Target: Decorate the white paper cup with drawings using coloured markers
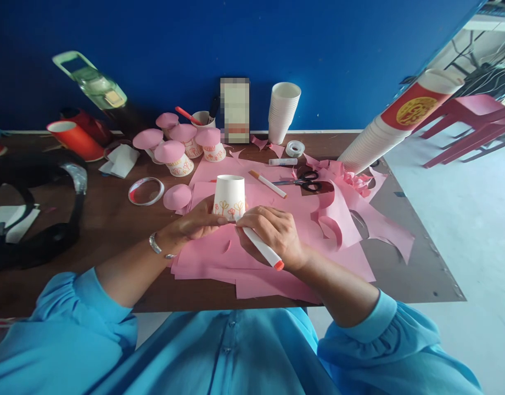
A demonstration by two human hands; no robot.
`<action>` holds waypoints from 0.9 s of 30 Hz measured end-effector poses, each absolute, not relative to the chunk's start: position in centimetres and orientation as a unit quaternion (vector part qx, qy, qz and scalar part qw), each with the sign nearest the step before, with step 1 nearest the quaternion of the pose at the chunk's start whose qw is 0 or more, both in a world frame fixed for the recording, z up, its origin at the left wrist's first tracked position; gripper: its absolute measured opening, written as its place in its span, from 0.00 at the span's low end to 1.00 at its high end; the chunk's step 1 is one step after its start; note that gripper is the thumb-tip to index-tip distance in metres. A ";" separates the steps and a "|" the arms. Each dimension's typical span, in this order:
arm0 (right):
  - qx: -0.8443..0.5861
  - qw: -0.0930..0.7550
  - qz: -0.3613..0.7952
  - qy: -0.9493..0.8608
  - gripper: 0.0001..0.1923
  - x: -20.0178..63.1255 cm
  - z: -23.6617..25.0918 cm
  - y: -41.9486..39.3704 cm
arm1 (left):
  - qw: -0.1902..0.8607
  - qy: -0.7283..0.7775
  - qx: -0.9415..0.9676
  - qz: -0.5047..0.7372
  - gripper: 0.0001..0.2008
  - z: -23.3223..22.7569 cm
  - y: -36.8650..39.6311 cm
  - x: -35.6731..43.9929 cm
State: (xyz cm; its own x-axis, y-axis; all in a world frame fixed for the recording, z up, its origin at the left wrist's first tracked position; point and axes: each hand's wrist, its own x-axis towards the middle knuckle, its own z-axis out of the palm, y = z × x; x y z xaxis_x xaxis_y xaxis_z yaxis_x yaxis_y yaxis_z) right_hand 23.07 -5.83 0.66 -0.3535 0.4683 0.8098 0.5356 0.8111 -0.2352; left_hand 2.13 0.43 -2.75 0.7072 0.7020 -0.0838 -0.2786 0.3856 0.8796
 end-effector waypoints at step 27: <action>-0.331 0.510 -0.063 -0.791 0.11 23.9 0.2 -5.5 | 0.796 0.214 0.434 0.364 0.27 -3.2 0.7 2.0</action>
State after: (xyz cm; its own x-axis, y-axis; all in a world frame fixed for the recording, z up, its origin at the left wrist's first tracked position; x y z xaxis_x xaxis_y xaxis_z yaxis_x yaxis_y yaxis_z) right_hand 23.86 -5.49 0.16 -0.2606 0.4598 0.8489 0.5882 0.7729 -0.2380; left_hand 1.98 0.66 -3.25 0.6434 0.7651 -0.0256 -0.3934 0.3591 0.8464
